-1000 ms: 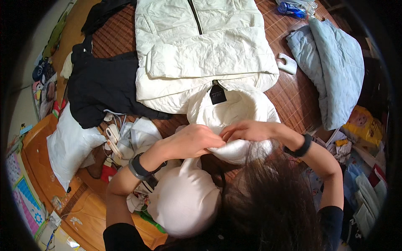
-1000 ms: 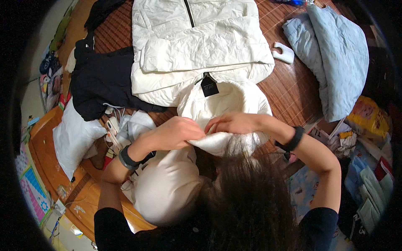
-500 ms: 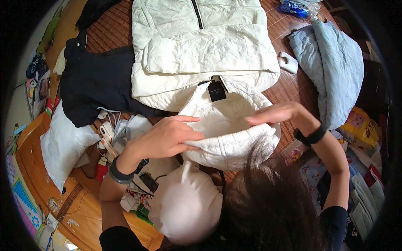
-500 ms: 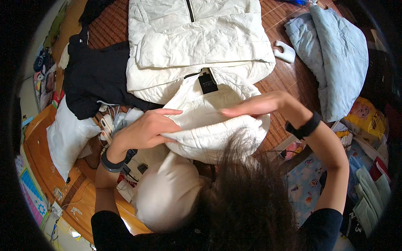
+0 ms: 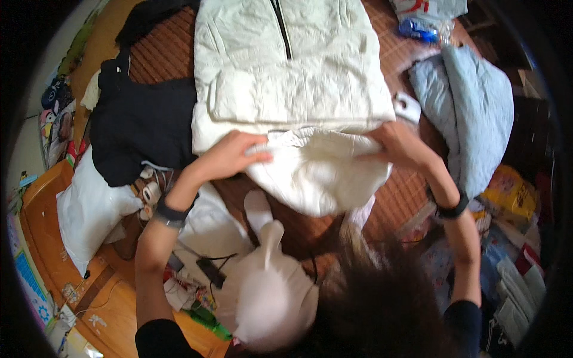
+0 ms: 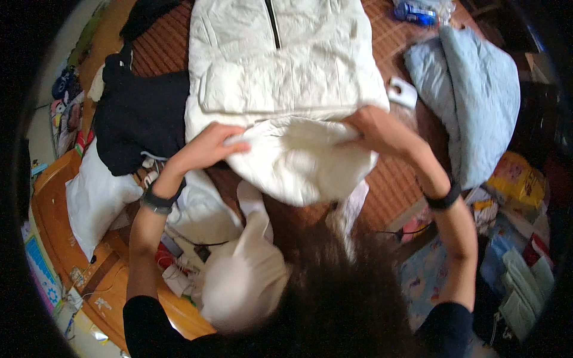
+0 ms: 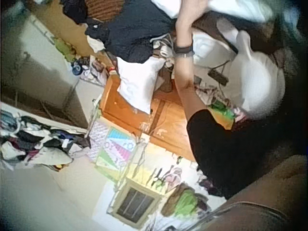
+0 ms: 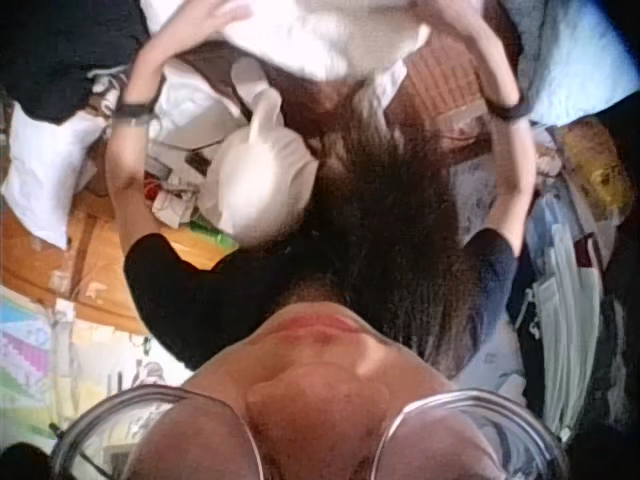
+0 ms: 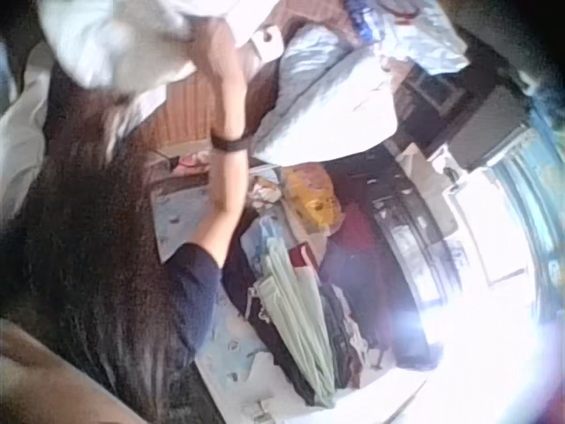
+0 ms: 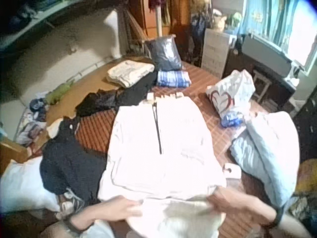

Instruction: The person folds a light blue garment and places it on a pile, then retrieves a white puffer jacket from a cluttered clothing rack. They lay the jacket flat, smooth it, zip it, and fold it neatly on the floor. The person then picks up a black garment and places it on the rack.

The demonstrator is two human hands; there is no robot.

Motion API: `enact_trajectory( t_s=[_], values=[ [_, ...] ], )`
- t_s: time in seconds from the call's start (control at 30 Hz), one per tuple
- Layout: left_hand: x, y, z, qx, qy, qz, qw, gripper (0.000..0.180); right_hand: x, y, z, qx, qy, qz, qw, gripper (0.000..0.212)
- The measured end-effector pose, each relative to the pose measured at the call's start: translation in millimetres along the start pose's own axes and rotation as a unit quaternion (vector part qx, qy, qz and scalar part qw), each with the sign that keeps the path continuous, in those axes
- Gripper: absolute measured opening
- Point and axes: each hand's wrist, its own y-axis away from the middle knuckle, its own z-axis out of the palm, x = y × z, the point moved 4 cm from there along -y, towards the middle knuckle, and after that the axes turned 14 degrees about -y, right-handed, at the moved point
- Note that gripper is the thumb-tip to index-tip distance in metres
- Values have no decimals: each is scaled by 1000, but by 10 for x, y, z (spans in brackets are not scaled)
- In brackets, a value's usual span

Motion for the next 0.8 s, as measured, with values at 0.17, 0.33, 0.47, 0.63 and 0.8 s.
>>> enact_trajectory(
  t_s=[0.17, 0.33, 0.47, 0.63, 0.8],
  values=[
    [-107, -241, -236, 193, 140, 39, 970, 31, 323, -195, -106, -86, -172, 257, 947, 42],
    [-422, -417, -152, 280, 109, -23, 954, 42, 424, -254, -229, 92, -230, 115, 962, 45],
    [-500, -376, -96, 232, 277, 51, 931, 41, 621, -55, -98, -9, -351, 136, 926, 55],
    [-385, -393, -114, 94, 483, -17, 870, 43, 436, -76, -49, 1, -510, 150, 847, 46],
    [-346, -386, 49, -29, 419, 1, 908, 57, 216, -111, -24, 145, -574, 202, 780, 60]
  ],
)
